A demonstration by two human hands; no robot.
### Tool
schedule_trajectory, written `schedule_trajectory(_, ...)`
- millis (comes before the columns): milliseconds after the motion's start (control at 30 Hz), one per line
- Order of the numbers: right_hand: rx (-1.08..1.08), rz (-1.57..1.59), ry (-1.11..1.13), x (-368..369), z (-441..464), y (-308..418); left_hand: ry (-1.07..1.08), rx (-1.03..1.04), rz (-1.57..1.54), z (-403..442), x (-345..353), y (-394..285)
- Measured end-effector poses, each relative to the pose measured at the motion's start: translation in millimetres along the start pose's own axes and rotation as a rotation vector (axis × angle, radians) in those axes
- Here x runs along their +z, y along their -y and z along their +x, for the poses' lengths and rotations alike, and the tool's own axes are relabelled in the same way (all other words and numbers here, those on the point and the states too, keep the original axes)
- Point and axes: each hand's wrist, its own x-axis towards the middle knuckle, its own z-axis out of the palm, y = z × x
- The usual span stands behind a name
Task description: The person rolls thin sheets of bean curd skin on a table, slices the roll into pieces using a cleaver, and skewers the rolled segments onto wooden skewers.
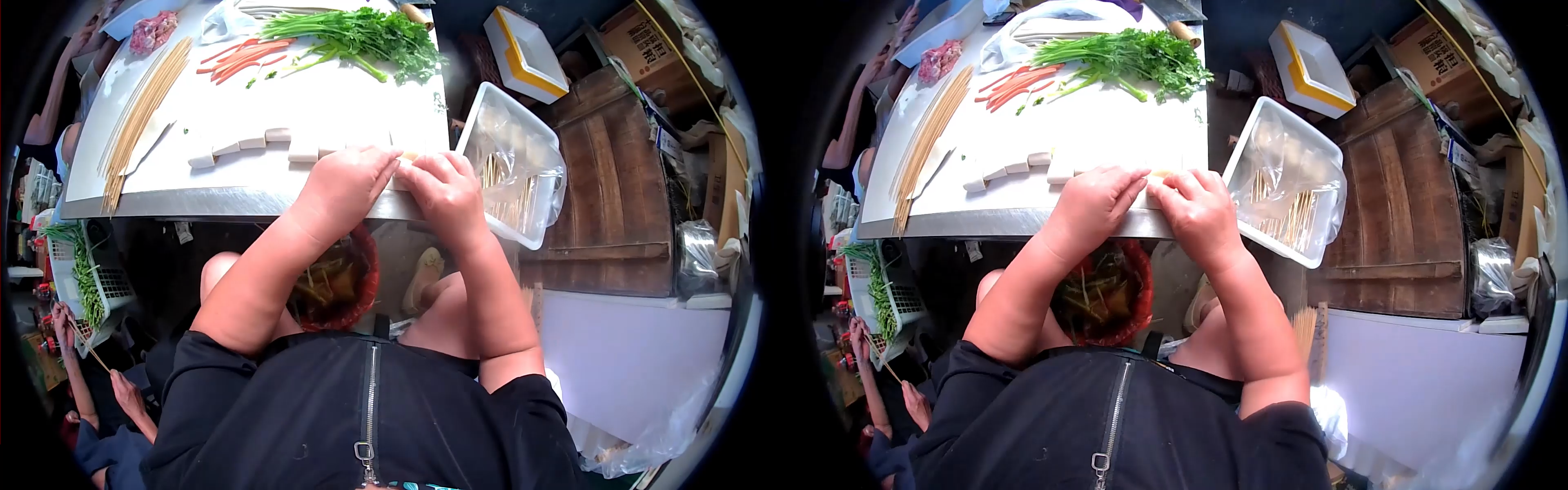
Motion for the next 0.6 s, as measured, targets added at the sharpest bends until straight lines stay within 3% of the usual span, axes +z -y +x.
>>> schedule_trajectory(200,-0.033,0.033,0.072,-11.0,-5.5,-0.9,0.271,-0.167,0.194,0.1,3.5,-10.8)
schedule_trajectory(267,-0.015,0.091,0.081,-12.8,-6.5,-3.1,0.284,-0.176,0.215,0.6,0.4,-14.3)
schedule_trajectory(333,0.137,0.282,0.015,-14.2,-8.2,-6.2,0.304,-0.181,0.235,-1.7,0.4,-14.8)
schedule_trajectory(400,0.178,0.319,-0.020,-16.6,-6.3,-8.6,0.224,-0.111,0.195,-4.9,0.8,-14.4)
schedule_trajectory(600,0.336,0.523,0.173,-21.5,0.3,-5.5,0.263,-0.126,0.017,-5.7,-3.8,-14.3)
